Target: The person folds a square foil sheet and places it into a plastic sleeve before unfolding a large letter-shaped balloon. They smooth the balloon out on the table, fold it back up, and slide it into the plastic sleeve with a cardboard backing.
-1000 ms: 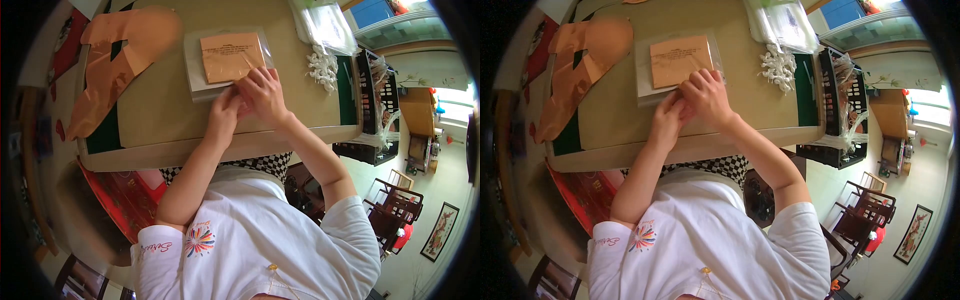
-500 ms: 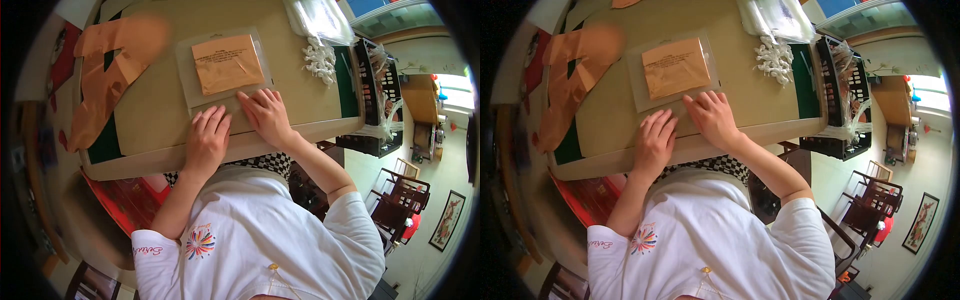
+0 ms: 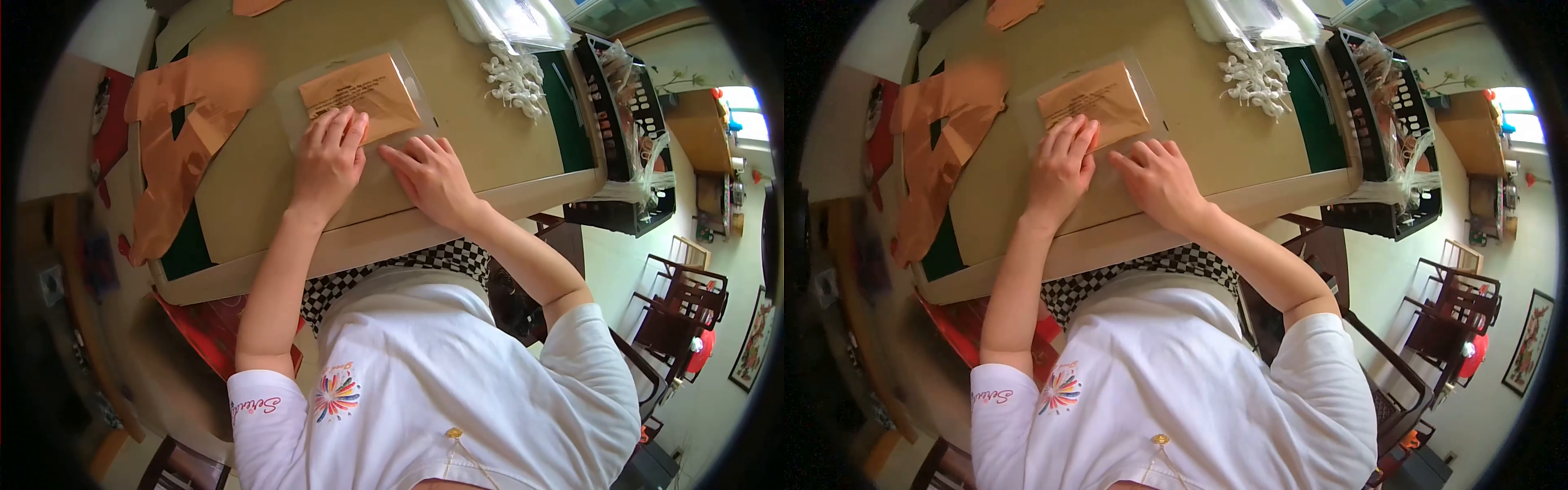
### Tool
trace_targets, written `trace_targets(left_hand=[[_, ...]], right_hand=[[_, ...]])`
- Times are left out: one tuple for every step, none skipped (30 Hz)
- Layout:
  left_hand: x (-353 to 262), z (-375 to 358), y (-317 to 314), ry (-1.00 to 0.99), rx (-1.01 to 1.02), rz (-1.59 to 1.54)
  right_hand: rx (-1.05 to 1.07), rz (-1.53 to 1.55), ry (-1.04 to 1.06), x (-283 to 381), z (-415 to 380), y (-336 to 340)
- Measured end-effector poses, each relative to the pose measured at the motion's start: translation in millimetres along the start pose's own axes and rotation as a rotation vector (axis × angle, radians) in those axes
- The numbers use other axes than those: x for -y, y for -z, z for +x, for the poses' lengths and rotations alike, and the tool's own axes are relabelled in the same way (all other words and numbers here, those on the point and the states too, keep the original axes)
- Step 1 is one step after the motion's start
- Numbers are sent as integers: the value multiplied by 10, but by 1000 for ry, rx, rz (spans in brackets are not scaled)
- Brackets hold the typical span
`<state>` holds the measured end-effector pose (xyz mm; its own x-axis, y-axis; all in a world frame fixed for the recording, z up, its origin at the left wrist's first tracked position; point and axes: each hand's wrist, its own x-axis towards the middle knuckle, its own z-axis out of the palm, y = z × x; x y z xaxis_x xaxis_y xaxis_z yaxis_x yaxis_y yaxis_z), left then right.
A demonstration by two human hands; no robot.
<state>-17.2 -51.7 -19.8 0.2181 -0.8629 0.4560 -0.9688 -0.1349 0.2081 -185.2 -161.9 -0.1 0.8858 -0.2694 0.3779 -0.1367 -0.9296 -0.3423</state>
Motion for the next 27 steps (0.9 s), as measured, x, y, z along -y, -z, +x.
trace_targets(left_hand=[[-6, -2, -27, -3, -21, 23], [-10, 2, -42, -5, -44, 47], [-13, 11, -43, -1, -54, 33], [-8, 20, -40, 4, -65, 21], [1, 30, -35, 9, -76, 11], [13, 65, -2, 51, -55, -77], [34, 114, 33, 94, -33, -166], [47, 164, 76, 138, -10, -257], [65, 210, 109, 168, 12, -281], [86, 256, 139, 200, 36, -305], [97, 285, 168, 233, 63, -331], [94, 311, 206, 281, 86, -369], [88, 342, 243, 326, 109, -407], [92, 365, 239, 370, 132, -445], [134, 373, 209, 358, 127, -450], [152, 365, 191, 374, 137, -466], [169, 362, 182, 390, 145, -481], [177, 370, 190, 405, 152, -495], [202, 357, 166, 376, 123, -493], [190, 346, 154, 365, 117, -484], [168, 338, 149, 355, 109, -475], [157, 326, 145, 344, 99, -466], [155, 287, 113, 263, 69, -375], [149, 229, 52, 182, 38, -287], [127, 192, 6, 102, 5, -201], [101, 153, -37, 95, -5, -163], [54, 111, -66, 89, -14, -127]], right_hand=[[8, -6, -4, -2, 4, 6], [4, -21, -5, -15, 7, -12], [1, -37, -4, -32, 19, -38], [-3, -52, -1, -39, 38, -52], [18, -62, -12, -36, 58, -40], [40, -72, -23, -16, 94, 2], [63, -83, -35, -5, 112, 22], [43, -109, -26, -13, 123, 11], [25, -134, -17, -32, 144, -13], [8, -158, -8, -46, 159, -43], [20, -189, 3, -42, 171, -56], [30, -219, 14, -34, 197, -54], [40, -251, 23, -23, 223, -57], [60, -273, 31, -12, 250, -78], [78, -295, 40, 8, 286, -107], [96, -319, 50, 34, 324, -127], [156, -346, 12, 72, 371, -134], [214, -374, -25, 114, 428, -138], [271, -402, -59, 139, 466, -144], [312, -394, -67, 146, 488, -154], [351, -387, -73, 146, 511, -164], [390, -382, -77, 141, 534, -162], [334, -343, -54, 123, 512, -167], [279, -306, -32, 91, 444, -167], [227, -273, -9, 55, 394, -116], [174, -227, 4, 13, 346, -30], [124, -181, 17, -36, 277, 79]])
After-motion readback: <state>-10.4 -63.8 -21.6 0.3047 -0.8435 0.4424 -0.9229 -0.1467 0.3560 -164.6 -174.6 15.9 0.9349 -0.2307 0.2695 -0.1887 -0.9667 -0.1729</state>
